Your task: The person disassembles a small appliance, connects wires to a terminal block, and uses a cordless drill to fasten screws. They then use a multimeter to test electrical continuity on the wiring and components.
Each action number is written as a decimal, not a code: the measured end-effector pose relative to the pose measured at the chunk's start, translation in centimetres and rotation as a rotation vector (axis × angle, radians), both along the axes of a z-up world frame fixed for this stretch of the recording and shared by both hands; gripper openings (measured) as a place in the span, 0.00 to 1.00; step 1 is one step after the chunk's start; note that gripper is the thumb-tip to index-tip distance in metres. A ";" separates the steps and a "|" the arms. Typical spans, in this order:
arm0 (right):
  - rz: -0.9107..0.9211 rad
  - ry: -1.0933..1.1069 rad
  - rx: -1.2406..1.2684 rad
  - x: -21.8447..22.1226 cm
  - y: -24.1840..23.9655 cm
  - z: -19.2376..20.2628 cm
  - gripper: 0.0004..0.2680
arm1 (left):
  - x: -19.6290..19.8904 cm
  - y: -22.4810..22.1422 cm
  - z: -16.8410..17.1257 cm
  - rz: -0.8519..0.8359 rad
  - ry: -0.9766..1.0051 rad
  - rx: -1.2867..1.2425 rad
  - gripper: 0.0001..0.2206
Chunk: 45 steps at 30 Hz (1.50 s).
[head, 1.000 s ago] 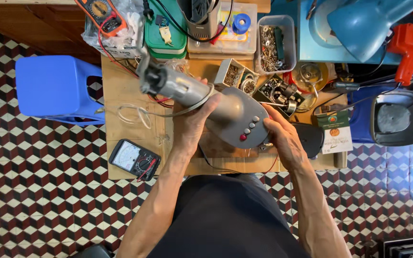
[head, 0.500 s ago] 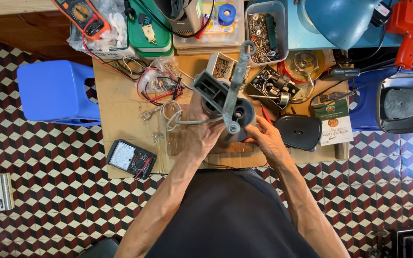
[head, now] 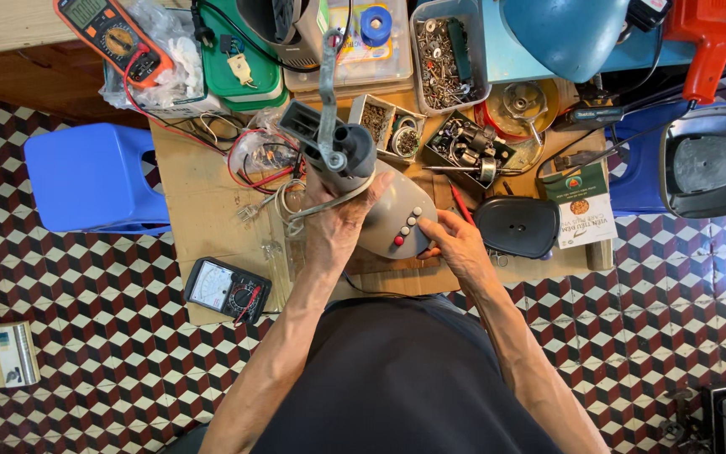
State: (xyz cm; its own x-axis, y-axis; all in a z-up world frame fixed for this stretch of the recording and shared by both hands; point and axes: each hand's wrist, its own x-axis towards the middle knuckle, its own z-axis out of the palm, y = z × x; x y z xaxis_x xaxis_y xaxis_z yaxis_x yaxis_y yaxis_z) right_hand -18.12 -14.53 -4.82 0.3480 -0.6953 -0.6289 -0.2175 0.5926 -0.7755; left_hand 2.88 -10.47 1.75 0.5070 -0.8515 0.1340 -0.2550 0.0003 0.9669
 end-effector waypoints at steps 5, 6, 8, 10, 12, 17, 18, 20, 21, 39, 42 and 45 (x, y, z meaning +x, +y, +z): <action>0.032 0.109 0.005 0.6 -0.1 0.0 0.18 | -0.3 0.8 -0.3 -0.040 -0.092 0.082 0.28; 0.024 0.098 -0.001 0.8 -0.2 -0.1 0.19 | -0.5 0.9 -0.3 -0.064 -0.075 0.054 0.29; 0.014 0.070 -0.017 0.9 -0.2 -0.3 0.20 | -0.7 1.0 -0.2 -0.099 -0.048 0.011 0.30; 0.009 0.041 -0.036 0.7 -0.2 -0.7 0.20 | -1.1 0.9 0.0 -0.123 -0.028 -0.017 0.29; 0.008 0.049 -0.048 0.5 -0.3 -1.0 0.20 | -1.5 0.8 0.2 -0.146 -0.004 -0.088 0.27; 0.000 0.105 -0.051 0.4 -0.5 -1.2 0.19 | -1.7 0.5 0.6 -0.150 -0.069 -0.070 0.23; -0.005 0.104 -0.035 0.4 -0.5 -1.2 0.19 | -1.7 0.5 0.6 -0.157 -0.052 -0.088 0.24; -0.005 0.087 -0.009 0.4 -0.4 -0.9 0.19 | -1.6 0.2 0.6 -0.153 -0.035 -0.086 0.23; 0.000 0.070 0.001 0.4 -0.4 -0.8 0.20 | -1.5 0.0 0.5 -0.142 -0.036 -0.065 0.22; 0.087 0.166 -0.119 1.4 0.6 1.2 0.30 | -1.2 0.0 0.9 -0.085 0.046 0.000 0.30; 0.124 0.149 -0.151 1.0 0.2 1.4 0.30 | -1.1 -0.2 1.2 -0.063 0.087 0.054 0.28; 0.084 0.076 -0.066 0.8 -0.3 1.4 0.29 | -0.8 -0.3 1.2 -0.028 0.017 0.019 0.25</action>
